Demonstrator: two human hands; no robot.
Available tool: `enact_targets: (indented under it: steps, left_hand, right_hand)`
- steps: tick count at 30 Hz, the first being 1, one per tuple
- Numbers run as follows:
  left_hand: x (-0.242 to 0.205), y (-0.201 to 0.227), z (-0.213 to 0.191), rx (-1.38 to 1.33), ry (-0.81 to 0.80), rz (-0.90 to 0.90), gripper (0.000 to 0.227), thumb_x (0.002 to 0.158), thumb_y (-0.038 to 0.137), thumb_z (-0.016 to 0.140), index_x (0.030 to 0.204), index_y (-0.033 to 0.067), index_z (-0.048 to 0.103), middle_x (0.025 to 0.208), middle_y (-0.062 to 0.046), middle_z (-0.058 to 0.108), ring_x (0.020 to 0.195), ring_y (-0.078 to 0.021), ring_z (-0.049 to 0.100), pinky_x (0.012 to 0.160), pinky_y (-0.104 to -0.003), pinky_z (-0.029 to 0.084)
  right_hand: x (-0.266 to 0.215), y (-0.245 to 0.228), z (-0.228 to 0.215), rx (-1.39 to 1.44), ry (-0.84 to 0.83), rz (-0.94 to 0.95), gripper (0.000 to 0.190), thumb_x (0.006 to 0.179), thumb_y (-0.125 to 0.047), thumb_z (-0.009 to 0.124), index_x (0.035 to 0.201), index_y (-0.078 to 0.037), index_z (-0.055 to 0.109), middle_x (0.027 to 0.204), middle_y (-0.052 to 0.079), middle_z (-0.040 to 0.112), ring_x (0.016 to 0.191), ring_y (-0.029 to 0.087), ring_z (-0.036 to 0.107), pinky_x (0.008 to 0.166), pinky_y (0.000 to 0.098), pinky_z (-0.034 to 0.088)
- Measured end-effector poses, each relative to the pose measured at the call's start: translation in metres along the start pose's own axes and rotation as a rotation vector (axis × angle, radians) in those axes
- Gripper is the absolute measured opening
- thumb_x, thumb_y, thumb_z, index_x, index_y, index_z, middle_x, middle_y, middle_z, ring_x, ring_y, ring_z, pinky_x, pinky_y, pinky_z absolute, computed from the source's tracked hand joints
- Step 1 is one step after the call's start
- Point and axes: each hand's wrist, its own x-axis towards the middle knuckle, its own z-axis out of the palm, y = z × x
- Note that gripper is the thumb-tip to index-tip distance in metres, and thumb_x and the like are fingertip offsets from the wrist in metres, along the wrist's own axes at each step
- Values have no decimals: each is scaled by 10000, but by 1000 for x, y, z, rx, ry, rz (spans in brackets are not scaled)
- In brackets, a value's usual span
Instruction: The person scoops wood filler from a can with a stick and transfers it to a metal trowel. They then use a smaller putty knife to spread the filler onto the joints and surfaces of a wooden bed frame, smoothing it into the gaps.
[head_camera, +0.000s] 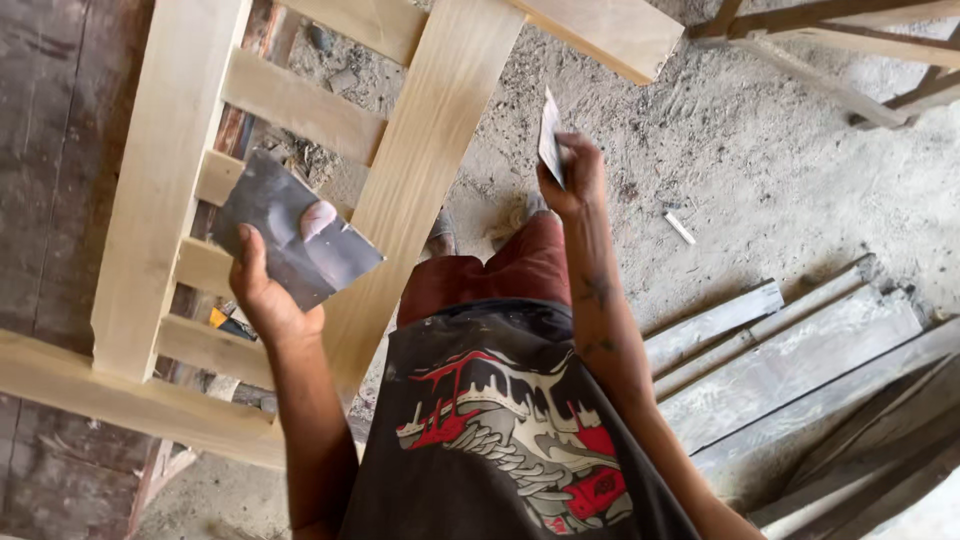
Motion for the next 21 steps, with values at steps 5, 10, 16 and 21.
enact_targets:
  steps: [5, 10, 16, 21]
  left_hand:
    - [33, 8, 12, 69, 30, -45, 527, 1042, 345, 647, 1366, -64, 572, 1307, -135, 653, 1192, -261, 661, 1035, -415, 555]
    - [36, 7, 40, 60, 85, -54, 544, 1048, 352, 632, 1410, -42, 540, 1353, -134, 634, 1241, -263, 643, 1083, -423, 535]
    - [51, -8, 81, 31, 120, -106, 535, 1037, 341, 616, 1430, -9, 522, 1367, -114, 623, 1260, -257, 624, 1097, -421, 509]
    - [55, -18, 94, 69, 153, -111, 522, 1057, 330, 615, 1417, -39, 536, 1361, -132, 627, 1249, -263, 628, 1081, -418, 517]
  right_hand:
    - [102, 6, 8, 290, -48, 84, 285, 889, -54, 680, 1079, 142, 599, 950, 193, 712, 777, 262, 734, 683, 269, 648]
    - [157, 2, 12, 390, 76, 97, 254, 919, -12, 610, 1054, 201, 581, 973, 249, 718, 823, 308, 753, 714, 275, 661]
    - [187, -13, 27, 333, 129, 112, 218, 912, -1, 581, 1016, 191, 582, 942, 242, 705, 776, 313, 756, 695, 297, 667]
    - [175, -16, 23, 260, 193, 88, 178, 964, 45, 595, 1034, 205, 562, 925, 254, 685, 685, 286, 734, 622, 255, 653]
